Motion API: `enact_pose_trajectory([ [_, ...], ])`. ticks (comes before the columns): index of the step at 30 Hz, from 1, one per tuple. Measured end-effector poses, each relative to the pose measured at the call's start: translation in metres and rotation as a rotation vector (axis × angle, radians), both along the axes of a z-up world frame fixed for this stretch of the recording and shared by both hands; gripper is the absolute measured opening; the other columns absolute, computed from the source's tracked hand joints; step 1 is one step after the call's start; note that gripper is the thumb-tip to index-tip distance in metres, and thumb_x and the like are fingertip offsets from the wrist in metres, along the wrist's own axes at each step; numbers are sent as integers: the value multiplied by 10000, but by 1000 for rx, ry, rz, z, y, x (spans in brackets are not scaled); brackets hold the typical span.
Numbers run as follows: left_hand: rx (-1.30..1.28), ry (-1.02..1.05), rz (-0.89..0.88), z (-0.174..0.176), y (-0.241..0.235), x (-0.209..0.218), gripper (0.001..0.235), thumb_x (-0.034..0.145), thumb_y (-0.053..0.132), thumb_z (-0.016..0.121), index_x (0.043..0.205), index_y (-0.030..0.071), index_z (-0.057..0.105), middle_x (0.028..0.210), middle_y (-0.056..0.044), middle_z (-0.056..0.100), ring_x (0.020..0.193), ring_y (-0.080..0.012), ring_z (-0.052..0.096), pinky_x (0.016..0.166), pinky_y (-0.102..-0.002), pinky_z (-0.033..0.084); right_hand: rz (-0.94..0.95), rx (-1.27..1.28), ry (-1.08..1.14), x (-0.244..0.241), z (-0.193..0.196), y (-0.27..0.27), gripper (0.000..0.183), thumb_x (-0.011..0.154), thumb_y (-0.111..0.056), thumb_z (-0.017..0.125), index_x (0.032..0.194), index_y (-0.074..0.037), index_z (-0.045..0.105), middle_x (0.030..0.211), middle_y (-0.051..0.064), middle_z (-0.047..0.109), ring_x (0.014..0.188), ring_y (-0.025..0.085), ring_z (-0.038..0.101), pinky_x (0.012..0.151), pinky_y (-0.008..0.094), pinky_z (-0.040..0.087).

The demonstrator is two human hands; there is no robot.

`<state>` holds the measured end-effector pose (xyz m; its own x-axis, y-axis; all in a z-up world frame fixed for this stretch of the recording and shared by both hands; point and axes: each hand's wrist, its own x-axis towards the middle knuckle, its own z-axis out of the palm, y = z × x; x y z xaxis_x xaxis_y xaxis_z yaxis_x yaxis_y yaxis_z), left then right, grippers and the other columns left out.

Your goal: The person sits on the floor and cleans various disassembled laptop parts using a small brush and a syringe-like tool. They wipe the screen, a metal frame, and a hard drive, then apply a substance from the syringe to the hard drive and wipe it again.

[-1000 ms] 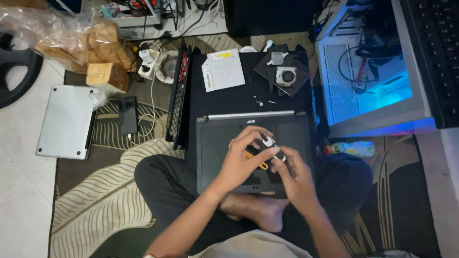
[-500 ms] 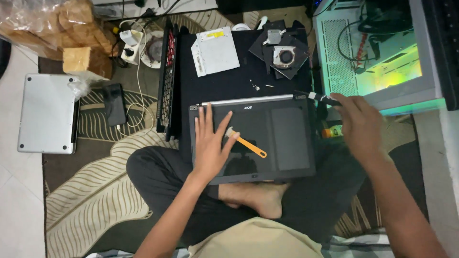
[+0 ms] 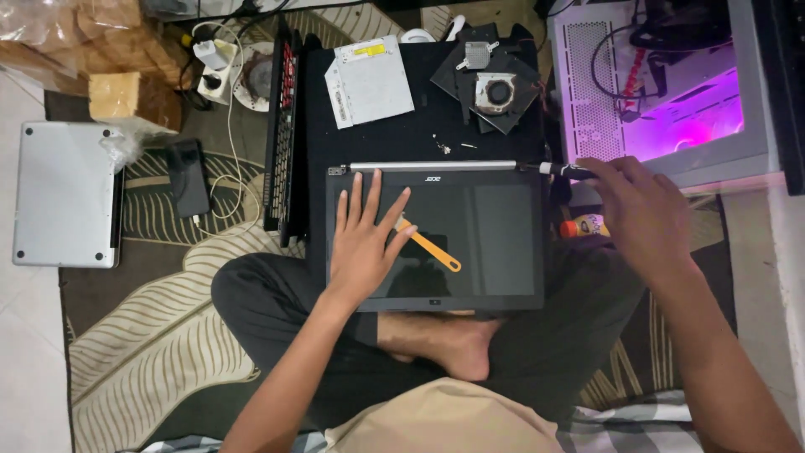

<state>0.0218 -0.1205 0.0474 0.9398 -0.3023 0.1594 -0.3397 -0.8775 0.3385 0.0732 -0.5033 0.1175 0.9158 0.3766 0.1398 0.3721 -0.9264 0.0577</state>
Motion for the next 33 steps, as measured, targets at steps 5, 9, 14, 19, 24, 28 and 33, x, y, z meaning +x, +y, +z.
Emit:
enact_pose_trajectory([
  [5,1,16,-29,1,4,-2,587,1098,509,391,1627,260,343,1720,-101,162,1591,-393,76,1287,-579,139,-15,74,38,1,-3,0,351,1044,-119,678,1387,-186,712,1118,77,714,754,261,658,563,389,532],
  [9,-5,2,-38,1,4,-3,583,1099,500,405,1627,263,337,1719,-110,180,1592,-405,94,1285,-584,153,-78,335,176,1,-15,-6,327,1072,-95,609,1385,-161,676,1202,90,707,962,302,671,769,441,531],
  [14,-41,29,-33,3,3,-3,573,1098,495,398,1612,243,380,1715,-108,186,1591,-388,75,1285,-582,129,-98,522,255,1,-26,-2,318,1057,-11,575,1364,-57,641,1236,203,693,952,340,687,864,462,510],
  [19,-26,38,-36,4,3,-1,567,1097,485,405,1603,229,394,1709,-123,195,1585,-401,81,1281,-586,131,-129,516,264,-3,-40,-8,308,1088,-71,564,1385,-75,646,1179,186,680,808,281,696,775,414,490],
  [24,-36,43,-30,5,2,-1,571,1091,486,422,1601,230,397,1708,-120,207,1588,-381,101,1281,-580,113,-79,606,232,-6,-57,-10,308,1080,-83,577,1381,-79,647,1283,158,694,1131,334,664,918,424,473],
  [28,-54,56,-30,7,2,-2,568,1089,483,425,1594,223,410,1704,-126,213,1586,-384,106,1280,-581,109,21,552,118,-3,-55,-11,298,1072,0,614,1358,-44,686,1185,184,701,1019,370,645,869,450,476],
  [33,-127,74,31,7,-3,-1,517,1067,471,535,1537,256,513,1679,-145,306,1570,-402,159,1251,-588,72,-166,686,210,-5,-62,-1,285,1096,-124,626,1366,-151,715,800,142,679,897,416,698,918,528,521],
])
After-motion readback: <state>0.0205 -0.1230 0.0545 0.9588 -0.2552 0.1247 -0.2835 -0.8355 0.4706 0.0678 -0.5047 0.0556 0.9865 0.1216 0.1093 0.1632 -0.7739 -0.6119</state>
